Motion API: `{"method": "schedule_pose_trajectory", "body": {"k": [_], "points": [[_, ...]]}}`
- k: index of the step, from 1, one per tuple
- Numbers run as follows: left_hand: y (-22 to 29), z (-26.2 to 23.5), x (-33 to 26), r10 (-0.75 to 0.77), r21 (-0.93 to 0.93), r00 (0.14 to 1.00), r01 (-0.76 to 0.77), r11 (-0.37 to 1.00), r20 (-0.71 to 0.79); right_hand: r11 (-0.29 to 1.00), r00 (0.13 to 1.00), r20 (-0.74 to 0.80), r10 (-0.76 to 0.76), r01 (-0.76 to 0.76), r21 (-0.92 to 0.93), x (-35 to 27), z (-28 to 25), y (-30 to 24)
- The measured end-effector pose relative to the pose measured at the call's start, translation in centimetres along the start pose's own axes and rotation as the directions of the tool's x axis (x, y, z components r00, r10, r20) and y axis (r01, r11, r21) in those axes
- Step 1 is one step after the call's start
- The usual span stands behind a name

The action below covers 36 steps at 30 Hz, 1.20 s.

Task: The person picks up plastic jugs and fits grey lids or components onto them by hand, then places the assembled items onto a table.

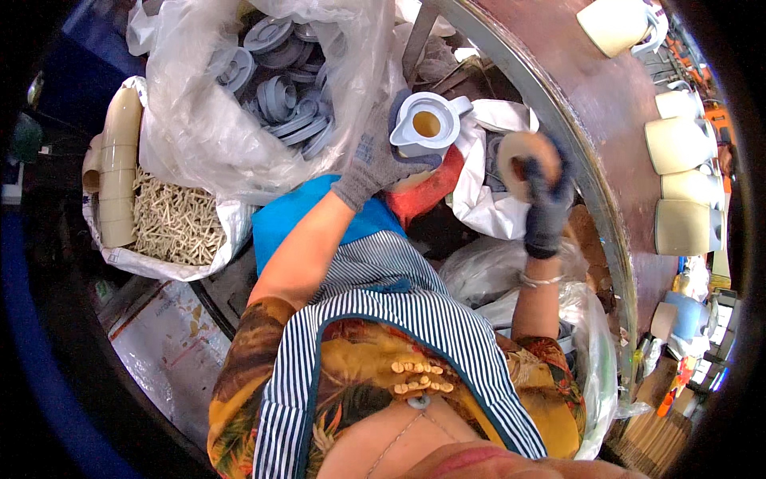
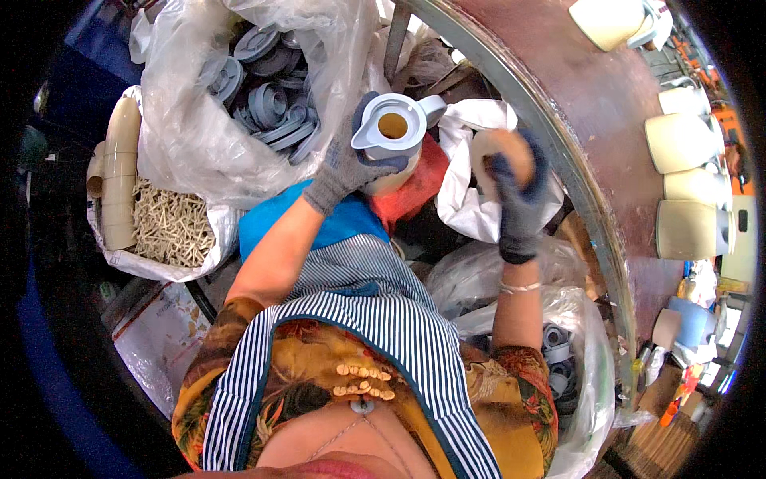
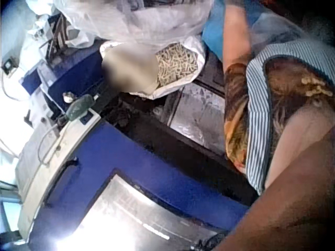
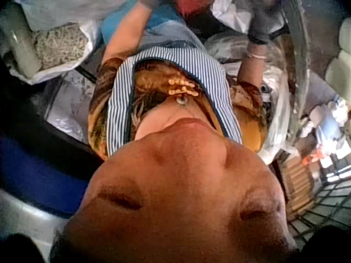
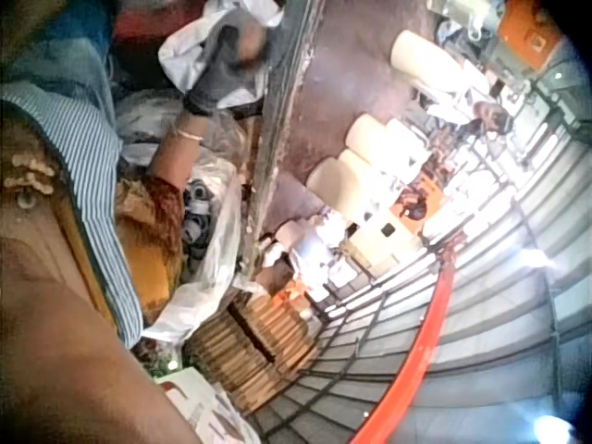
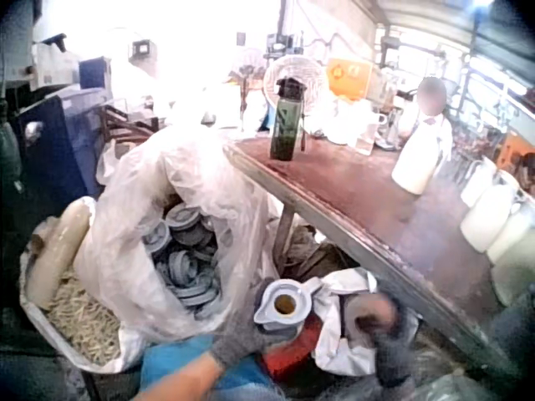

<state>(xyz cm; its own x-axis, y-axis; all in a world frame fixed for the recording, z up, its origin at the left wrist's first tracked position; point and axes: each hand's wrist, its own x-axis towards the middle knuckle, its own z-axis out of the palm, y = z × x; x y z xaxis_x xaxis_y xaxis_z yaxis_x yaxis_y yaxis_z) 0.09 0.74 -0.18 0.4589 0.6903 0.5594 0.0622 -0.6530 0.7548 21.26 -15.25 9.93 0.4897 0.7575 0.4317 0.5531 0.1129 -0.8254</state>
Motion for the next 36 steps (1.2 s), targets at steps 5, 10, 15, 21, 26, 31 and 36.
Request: {"method": "schedule_pose_trajectory", "body": {"k": [5, 10, 15, 21, 26, 31, 36], "points": [[0.7, -0.6, 0.3, 0.143, 0.262, 0.989, -0.125, 0.957, -0.048, 0.891, 0.902, -0.183, -0.392, 0.422, 0.168, 3.0, 0.3, -7.2], [1.1, -0.9, 0.0, 0.096, 0.292, 0.995, -0.085, 0.953, -0.023, 0.866, 0.763, 0.580, -0.287, 0.466, -0.184, 9.0, 5.8, -8.4], [1.5, -0.9, -0.4, 0.024, 0.224, 0.999, -0.028, 0.974, 0.023, 0.923, 0.901, 0.281, -0.331, 0.371, -0.102, 9.7, 9.4, -0.4], [2.3, -3.3, -1.3, -0.146, 0.458, 0.983, 0.078, 0.885, 0.115, 0.978, 0.962, 0.183, -0.204, 0.191, 0.085, 8.1, 8.1, -5.2], [10.7, -4.8, 5.5, -0.109, 0.214, 0.992, 0.095, 0.972, 0.056, 0.985, 0.993, -0.019, 0.117, -0.114, 0.127, 2.6, 0.3, 2.9], [7.7, 0.8, 8.6, -0.336, 0.687, 0.880, 0.016, 0.727, 0.335, 0.983, 0.987, 0.144, 0.078, -0.052, -0.175, -1.8, 6.2, 13.1], [3.7, -11.4, -1.8, 0.137, 0.648, 0.974, 0.013, 0.762, -0.180, 0.817, 0.933, 0.358, 0.033, 0.181, -0.547, -5.3, 10.3, 12.5]]}}
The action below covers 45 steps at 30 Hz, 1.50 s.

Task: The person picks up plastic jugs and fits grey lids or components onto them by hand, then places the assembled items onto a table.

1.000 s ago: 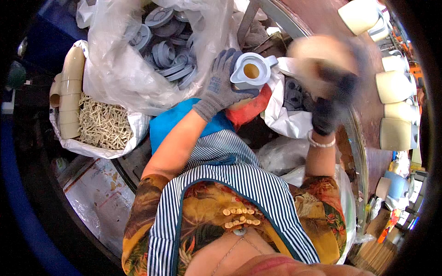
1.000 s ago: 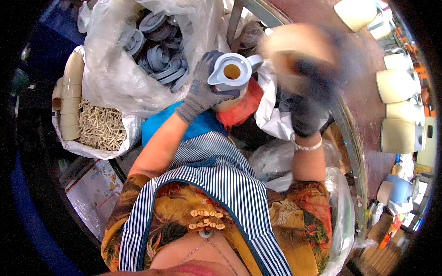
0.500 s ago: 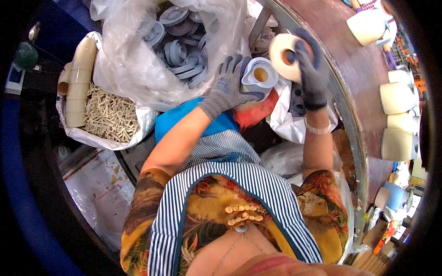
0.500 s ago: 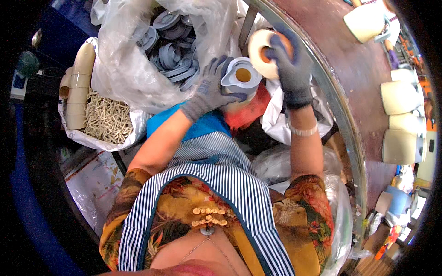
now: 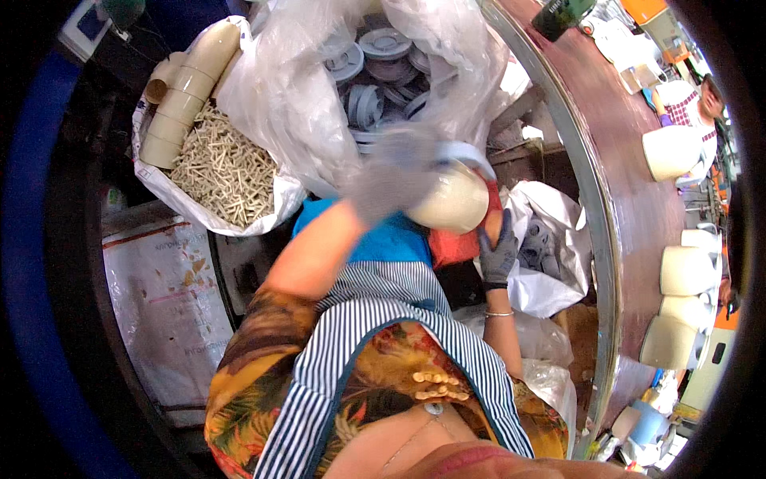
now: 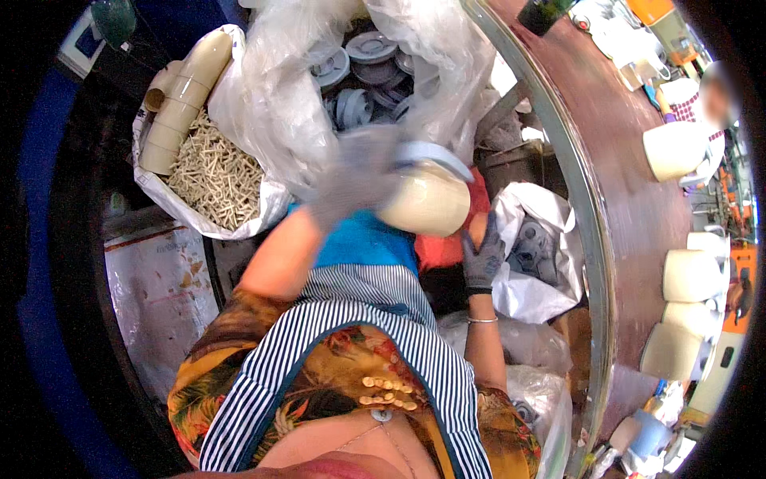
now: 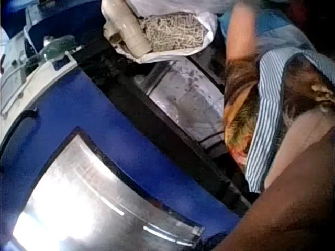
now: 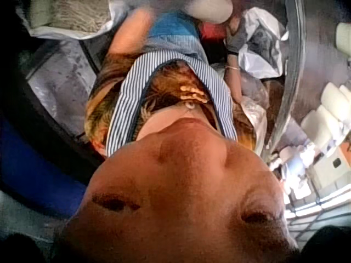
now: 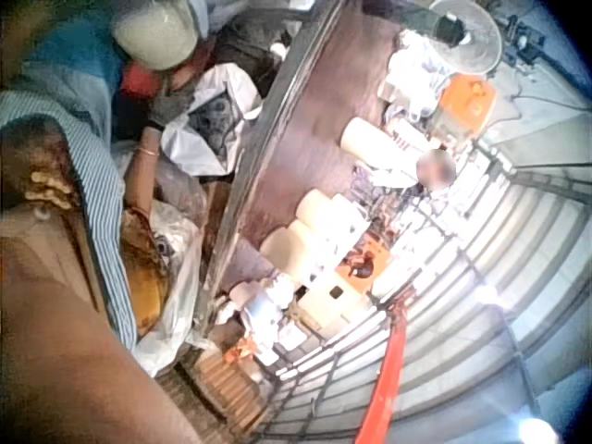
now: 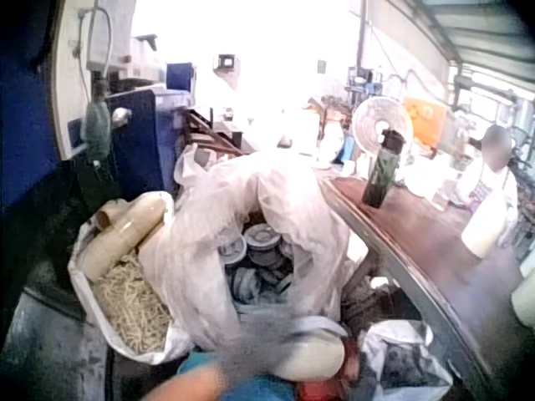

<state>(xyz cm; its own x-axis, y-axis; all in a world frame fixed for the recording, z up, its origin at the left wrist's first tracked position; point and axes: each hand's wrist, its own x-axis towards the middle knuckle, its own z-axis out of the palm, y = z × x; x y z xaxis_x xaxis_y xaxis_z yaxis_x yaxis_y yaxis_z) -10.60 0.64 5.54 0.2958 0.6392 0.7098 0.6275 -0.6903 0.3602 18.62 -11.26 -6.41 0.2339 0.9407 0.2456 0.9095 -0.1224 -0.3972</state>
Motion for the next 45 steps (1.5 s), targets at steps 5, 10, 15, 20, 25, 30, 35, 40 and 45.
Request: {"method": "schedule_pose_trajectory", "body": {"k": [5, 10, 15, 20, 25, 30, 35, 40, 45], "points": [[-7.6, -17.1, -11.8, -0.814, -0.581, 0.573, 0.634, 0.510, -0.089, 0.888, 0.947, 0.302, -0.110, 0.230, -0.398, 5.1, 0.4, -5.8], [-8.9, -23.3, -22.4, -0.907, -0.699, 0.374, 0.597, 0.394, -0.192, 0.705, 0.698, 0.155, -0.700, 0.709, -0.012, 16.5, 4.3, -20.0], [-8.0, -20.3, -22.1, -0.964, -0.803, 0.234, 0.547, 0.237, -0.125, 0.370, 0.430, 0.488, -0.760, 0.903, -0.220, 24.3, 20.0, -25.5], [-9.2, -19.4, -20.8, -0.963, -0.713, 0.253, 0.657, 0.243, -0.095, 0.358, 0.461, 0.491, -0.740, 0.887, -0.293, 25.2, 21.7, -22.6], [-7.5, -19.3, -17.7, -0.937, -0.819, 0.344, 0.521, 0.240, -0.056, 0.617, 0.620, 0.251, -0.743, 0.780, -0.099, 18.7, 5.3, -17.4], [-6.4, -16.9, -16.8, -0.822, -0.572, 0.562, 0.647, 0.504, -0.089, 0.783, 0.849, 0.244, -0.469, 0.527, -0.331, 7.4, -4.3, -5.5], [-2.8, -14.0, -12.1, -0.754, -0.517, 0.657, 0.647, 0.560, 0.005, 0.926, 0.895, 0.266, -0.358, 0.378, -0.024, 2.3, -2.7, 0.2], [-0.7, -13.8, -12.4, -0.663, -0.394, 0.748, 0.619, 0.679, 0.032, 0.900, 0.906, 0.281, -0.318, 0.381, -0.211, 4.2, -2.8, -2.1], [0.6, -13.7, -14.3, -0.873, -0.740, 0.473, 0.629, 0.240, 0.120, 0.936, 0.936, 0.227, -0.268, 0.197, 0.293, 5.8, -3.1, -5.4]]}}
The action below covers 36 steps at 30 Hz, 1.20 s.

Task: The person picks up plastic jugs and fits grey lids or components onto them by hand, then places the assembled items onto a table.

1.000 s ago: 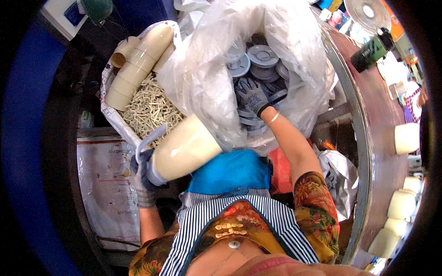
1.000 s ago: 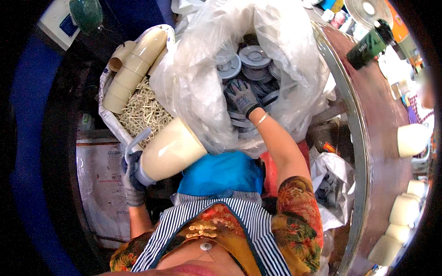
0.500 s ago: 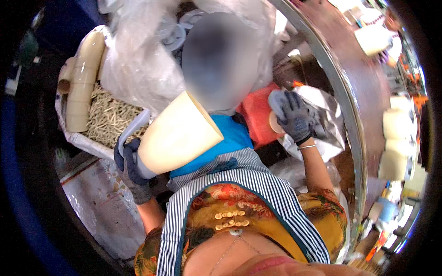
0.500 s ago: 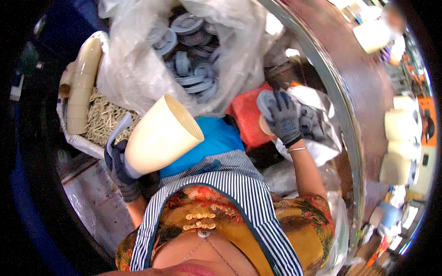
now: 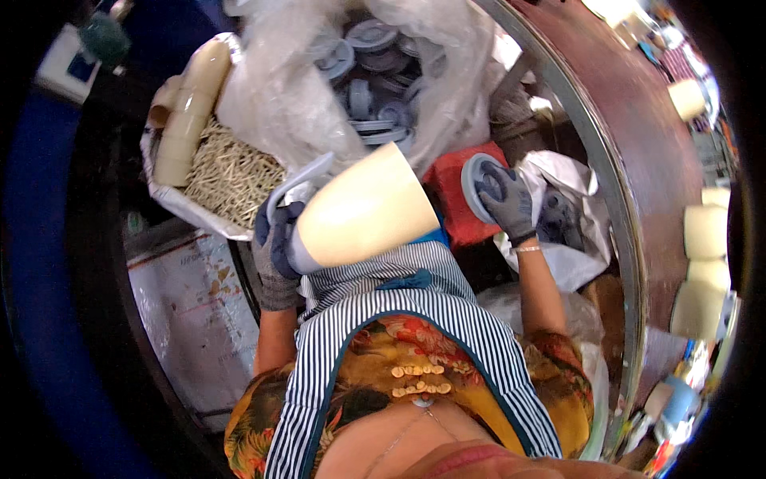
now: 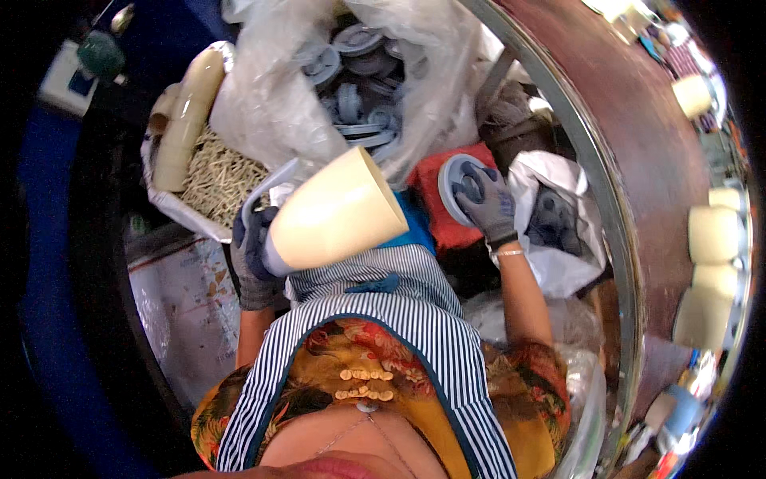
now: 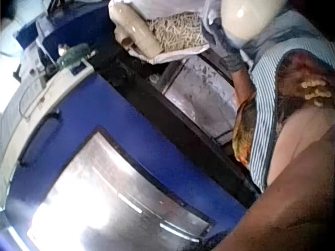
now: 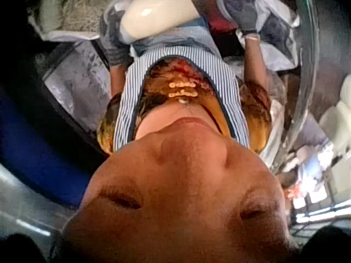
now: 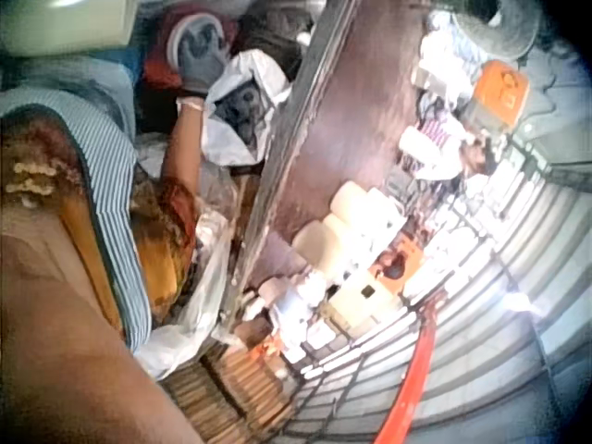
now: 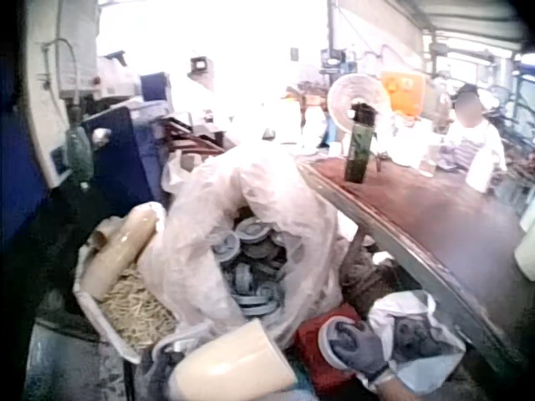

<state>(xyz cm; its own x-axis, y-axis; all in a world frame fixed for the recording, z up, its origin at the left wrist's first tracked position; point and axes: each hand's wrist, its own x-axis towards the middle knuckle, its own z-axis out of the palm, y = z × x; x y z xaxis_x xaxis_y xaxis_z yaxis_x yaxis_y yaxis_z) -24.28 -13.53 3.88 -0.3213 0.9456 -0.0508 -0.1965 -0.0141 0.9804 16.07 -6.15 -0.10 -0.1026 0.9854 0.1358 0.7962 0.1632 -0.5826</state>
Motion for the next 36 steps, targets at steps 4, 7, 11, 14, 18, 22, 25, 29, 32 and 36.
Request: {"method": "schedule_pose_trajectory", "body": {"k": [4, 7, 11, 14, 18, 22, 25, 29, 32, 36], "points": [[1.0, -0.2, -0.6, -0.097, 0.031, 0.991, 0.095, 0.995, 0.090, 0.655, 0.996, -0.059, -0.065, 0.087, 0.750, 0.1, 0.9, -9.2], [1.9, 0.3, -1.0, -0.146, -0.194, 0.982, 0.167, 0.967, 0.118, 0.733, 0.967, -0.137, -0.214, 0.252, 0.632, -0.3, 0.7, -12.4], [2.3, -0.1, -0.2, -0.165, -0.230, 0.974, 0.198, 0.953, 0.157, 0.777, 0.964, -0.099, -0.247, 0.258, 0.575, -1.8, -0.3, -14.4], [3.6, 0.7, -0.1, -0.224, -0.342, 0.949, 0.291, 0.893, 0.222, 0.756, 0.929, -0.150, -0.339, 0.364, 0.544, -2.1, 0.1, -13.8], [3.5, 0.2, 0.5, -0.167, -0.183, 0.961, 0.209, 0.961, 0.219, 0.734, 0.907, -0.238, -0.347, 0.421, 0.532, -2.6, 0.8, -13.4], [8.5, 2.1, -1.3, 0.093, 0.129, 0.975, -0.121, 0.984, 0.202, 0.282, 0.978, 0.169, -0.118, -0.130, 0.951, -3.4, 6.8, -10.2], [13.5, 4.2, -2.7, 0.195, 0.322, 0.340, -0.939, 0.118, 0.920, -0.157, 0.702, 0.608, -0.371, -0.693, 0.704, -2.3, 11.4, -9.9], [14.6, 4.9, -4.2, 0.209, 0.109, 0.123, -0.991, 0.076, 0.970, -0.025, 0.505, 0.670, -0.544, -0.808, 0.589, -1.0, 11.6, -12.5], [15.7, 4.5, -3.6, 0.211, 0.136, 0.160, -0.983, 0.121, 0.964, -0.066, 0.552, 0.673, -0.492, -0.794, 0.604, -1.3, 11.6, -12.0], [14.3, 4.4, -3.6, 0.299, 0.152, 0.168, -0.985, 0.076, 0.939, -0.269, 0.707, 0.626, -0.328, -0.706, 0.656, -1.6, 10.0, -10.8]]}}
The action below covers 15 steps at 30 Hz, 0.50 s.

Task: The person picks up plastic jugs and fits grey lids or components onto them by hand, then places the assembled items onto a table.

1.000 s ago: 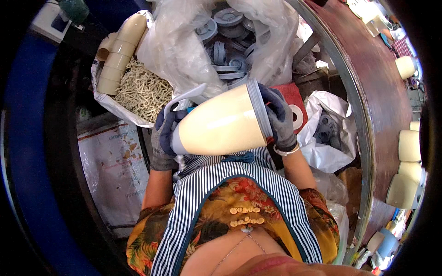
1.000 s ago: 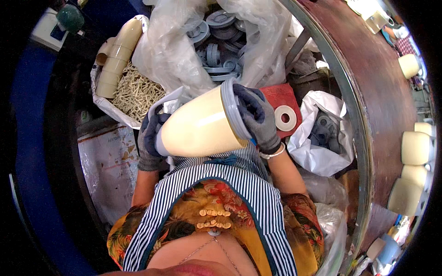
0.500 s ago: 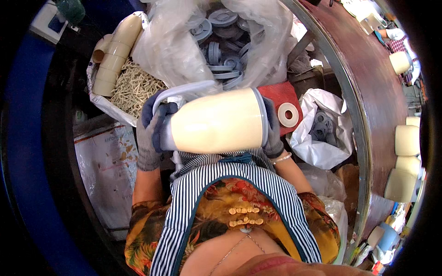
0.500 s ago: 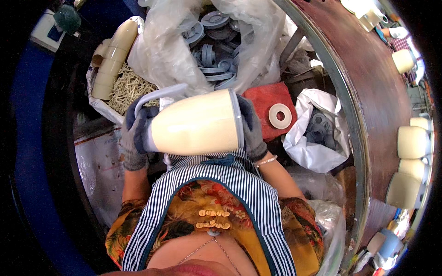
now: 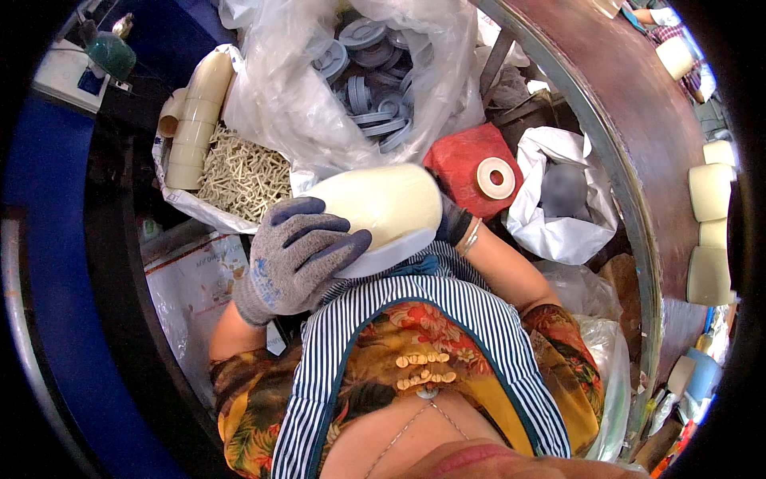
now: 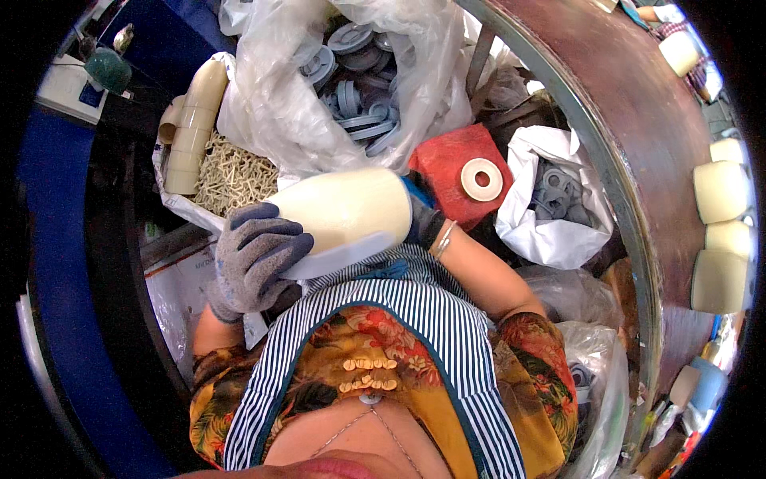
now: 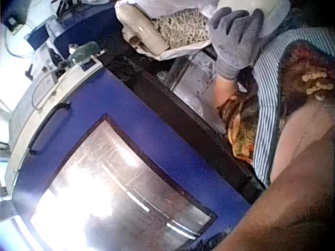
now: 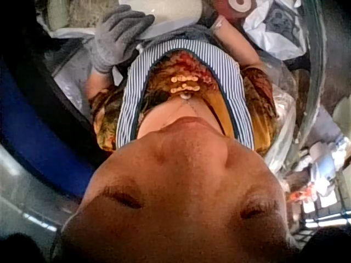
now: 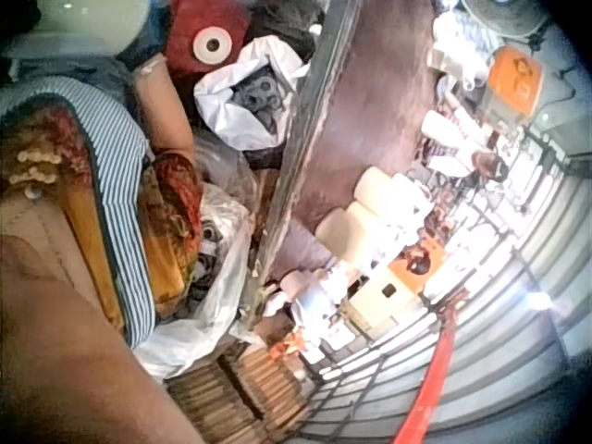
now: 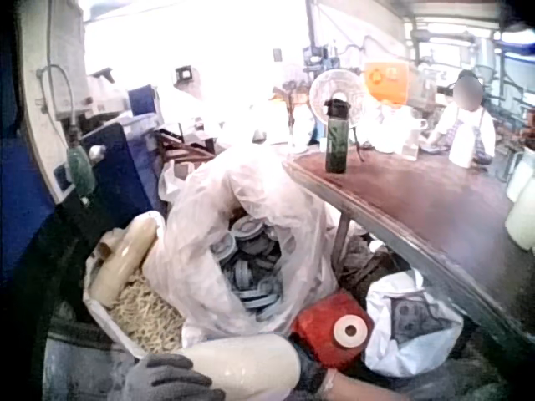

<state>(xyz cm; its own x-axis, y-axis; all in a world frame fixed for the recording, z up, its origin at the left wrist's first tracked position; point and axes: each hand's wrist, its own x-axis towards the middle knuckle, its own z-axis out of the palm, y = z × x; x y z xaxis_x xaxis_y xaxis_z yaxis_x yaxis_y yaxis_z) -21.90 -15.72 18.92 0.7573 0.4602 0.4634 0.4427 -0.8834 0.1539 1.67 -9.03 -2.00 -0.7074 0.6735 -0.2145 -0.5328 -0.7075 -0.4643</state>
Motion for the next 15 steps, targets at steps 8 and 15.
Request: {"method": "schedule_pose_trajectory", "body": {"k": [8, 15], "points": [[1.1, 1.5, -2.1, -0.290, -0.069, 0.926, 0.282, 0.957, -0.243, 0.923, 0.908, -0.168, -0.383, 0.371, -0.102, -4.9, -0.2, -2.1], [0.1, 1.6, -2.7, -0.174, -0.056, 0.924, 0.165, 0.985, -0.341, 0.012, 0.796, 0.306, -0.522, 0.366, -0.930, -6.8, 1.0, -2.4]]}}
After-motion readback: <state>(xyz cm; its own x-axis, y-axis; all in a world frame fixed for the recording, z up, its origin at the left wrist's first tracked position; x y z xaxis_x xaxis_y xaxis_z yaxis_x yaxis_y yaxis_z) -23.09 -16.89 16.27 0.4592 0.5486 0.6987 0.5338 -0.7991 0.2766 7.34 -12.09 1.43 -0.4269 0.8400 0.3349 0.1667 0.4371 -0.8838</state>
